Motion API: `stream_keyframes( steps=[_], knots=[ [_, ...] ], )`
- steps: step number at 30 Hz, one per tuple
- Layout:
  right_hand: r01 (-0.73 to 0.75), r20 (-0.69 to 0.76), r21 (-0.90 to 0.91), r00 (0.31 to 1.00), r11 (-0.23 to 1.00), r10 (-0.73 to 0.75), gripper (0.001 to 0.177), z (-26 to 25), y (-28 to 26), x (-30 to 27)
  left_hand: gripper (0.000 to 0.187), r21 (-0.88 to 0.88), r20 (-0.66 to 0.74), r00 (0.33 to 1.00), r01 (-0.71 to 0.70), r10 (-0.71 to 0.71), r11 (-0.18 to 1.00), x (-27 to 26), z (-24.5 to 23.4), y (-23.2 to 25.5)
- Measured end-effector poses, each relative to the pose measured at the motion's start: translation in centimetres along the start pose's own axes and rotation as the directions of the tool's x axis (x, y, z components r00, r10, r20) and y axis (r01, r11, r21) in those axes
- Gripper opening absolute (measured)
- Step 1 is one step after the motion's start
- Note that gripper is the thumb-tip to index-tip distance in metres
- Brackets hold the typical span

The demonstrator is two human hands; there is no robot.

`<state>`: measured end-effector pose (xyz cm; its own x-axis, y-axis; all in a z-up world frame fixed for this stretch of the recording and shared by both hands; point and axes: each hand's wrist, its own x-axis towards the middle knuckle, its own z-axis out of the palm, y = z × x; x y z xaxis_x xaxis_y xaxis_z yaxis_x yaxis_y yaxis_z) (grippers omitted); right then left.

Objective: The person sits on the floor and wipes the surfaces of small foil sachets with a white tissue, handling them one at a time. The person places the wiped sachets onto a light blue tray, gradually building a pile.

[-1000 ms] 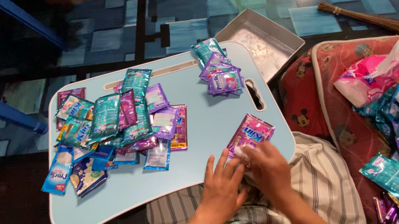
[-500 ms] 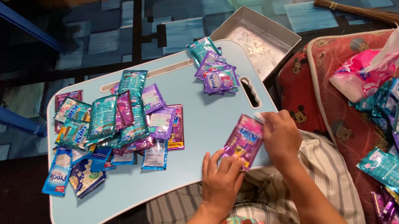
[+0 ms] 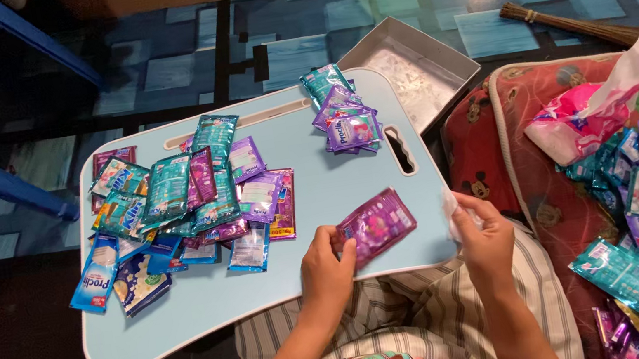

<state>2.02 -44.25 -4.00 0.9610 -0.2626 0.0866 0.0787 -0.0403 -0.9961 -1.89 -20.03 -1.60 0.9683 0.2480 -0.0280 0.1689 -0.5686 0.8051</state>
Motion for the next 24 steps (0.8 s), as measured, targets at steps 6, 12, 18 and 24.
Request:
stream_keyframes(
  steps=[6,12,18,24],
  knots=[
    [0.168,0.127,-0.389,0.984,0.906,-0.128,0.023,3.7,-2.4,-2.2,0.07,0.284,-0.127,0.932,-0.293,0.338,0.913,-0.9,-0.3,-1.2],
    [0.671,0.485,-0.476,0.739,0.568,-0.468,0.024,8.6,-3.7,-4.5,0.072,0.504,-0.013,0.916,-0.34,0.4,0.794,-1.5,1.5,-2.3],
    [0.692,0.499,-0.529,0.722,0.491,-0.48,0.023,9.0,-3.9,-4.0,0.079,0.563,0.072,0.947,-0.299,0.314,0.771,-1.1,2.4,-2.7],
    [0.603,0.417,-0.65,0.792,0.462,-0.447,0.021,8.8,-2.7,-2.8,0.079,0.56,0.05,0.944,-0.296,0.325,0.774,-1.1,2.9,-3.1]
  ],
)
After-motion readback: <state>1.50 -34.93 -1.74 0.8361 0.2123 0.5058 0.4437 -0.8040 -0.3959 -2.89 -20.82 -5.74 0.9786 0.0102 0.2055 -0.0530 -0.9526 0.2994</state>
